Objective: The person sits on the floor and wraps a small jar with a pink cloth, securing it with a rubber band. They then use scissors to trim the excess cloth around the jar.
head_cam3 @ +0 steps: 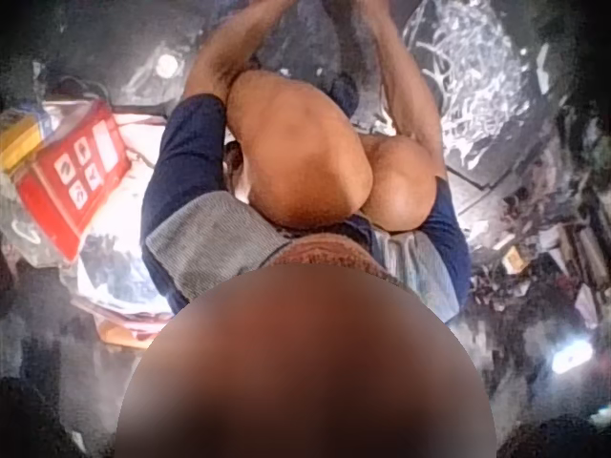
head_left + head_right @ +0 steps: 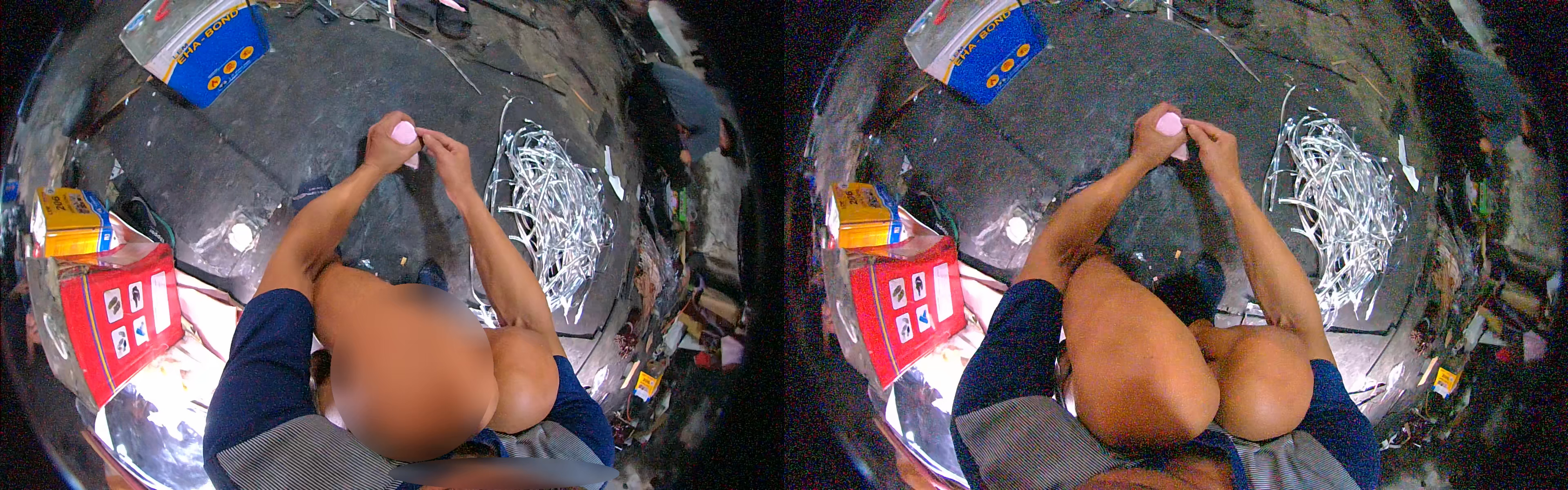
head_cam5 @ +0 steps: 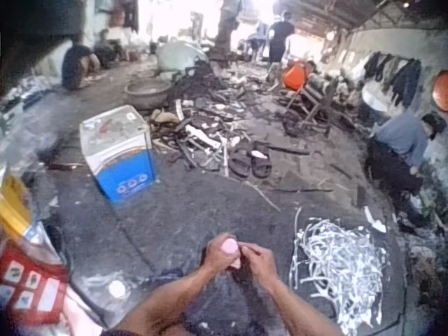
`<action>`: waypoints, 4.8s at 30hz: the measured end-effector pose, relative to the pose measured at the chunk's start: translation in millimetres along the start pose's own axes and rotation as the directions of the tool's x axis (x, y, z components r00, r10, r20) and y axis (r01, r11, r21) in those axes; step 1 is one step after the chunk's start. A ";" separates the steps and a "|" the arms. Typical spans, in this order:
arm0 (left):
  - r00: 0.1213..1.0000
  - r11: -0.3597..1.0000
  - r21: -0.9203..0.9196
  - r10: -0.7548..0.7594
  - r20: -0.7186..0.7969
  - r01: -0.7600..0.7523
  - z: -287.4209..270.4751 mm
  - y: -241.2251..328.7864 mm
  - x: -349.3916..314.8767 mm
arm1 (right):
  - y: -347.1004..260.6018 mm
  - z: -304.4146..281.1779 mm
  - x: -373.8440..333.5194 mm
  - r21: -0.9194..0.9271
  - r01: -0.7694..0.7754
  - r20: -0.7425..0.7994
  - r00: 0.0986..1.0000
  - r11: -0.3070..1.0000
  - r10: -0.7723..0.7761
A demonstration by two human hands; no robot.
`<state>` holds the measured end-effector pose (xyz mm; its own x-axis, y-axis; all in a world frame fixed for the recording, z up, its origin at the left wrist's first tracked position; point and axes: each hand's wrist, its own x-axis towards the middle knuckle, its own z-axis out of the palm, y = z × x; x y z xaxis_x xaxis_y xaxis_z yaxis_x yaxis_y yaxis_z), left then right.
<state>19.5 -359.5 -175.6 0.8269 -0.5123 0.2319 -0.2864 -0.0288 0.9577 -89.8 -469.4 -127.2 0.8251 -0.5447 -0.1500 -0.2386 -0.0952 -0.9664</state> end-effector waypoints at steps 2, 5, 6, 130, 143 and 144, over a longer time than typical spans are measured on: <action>0.999 0.998 -0.053 -0.019 0.039 0.021 -2.9 -0.1 5.2 | -4.9 -0.6 2.1 0.100 -0.132 0.034 0.991 0.986 0.129; 0.999 0.999 -0.009 0.039 0.033 -0.038 -4.2 0.0 15.1 | -4.1 2.9 5.0 0.185 -0.158 0.025 0.987 0.970 0.156; 0.998 1.000 -0.025 -0.017 0.058 0.018 -6.1 1.7 17.1 | -4.0 3.4 5.4 0.191 -0.150 0.037 0.989 0.970 0.146; 0.997 0.990 0.118 0.074 0.026 -0.076 -43.2 -1.2 10.5 | -6.2 46.0 3.7 0.008 0.133 -0.144 0.981 0.991 -0.130; 0.992 0.998 0.007 -0.069 0.104 0.069 -42.2 -12.8 4.2 | -1.9 36.9 8.0 -0.073 0.122 -0.018 0.992 0.990 -0.124; 0.991 0.997 -0.003 -0.072 0.113 0.073 -41.7 -12.7 3.4 | 0.0 35.5 8.1 -0.072 0.098 -0.022 0.995 0.993 -0.100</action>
<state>46.2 -325.0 -179.9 0.7851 -0.6029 0.1418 -0.2241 -0.0631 0.9725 -65.0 -444.3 -135.8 0.8331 -0.5510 -0.0481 -0.1930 -0.2081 -0.9589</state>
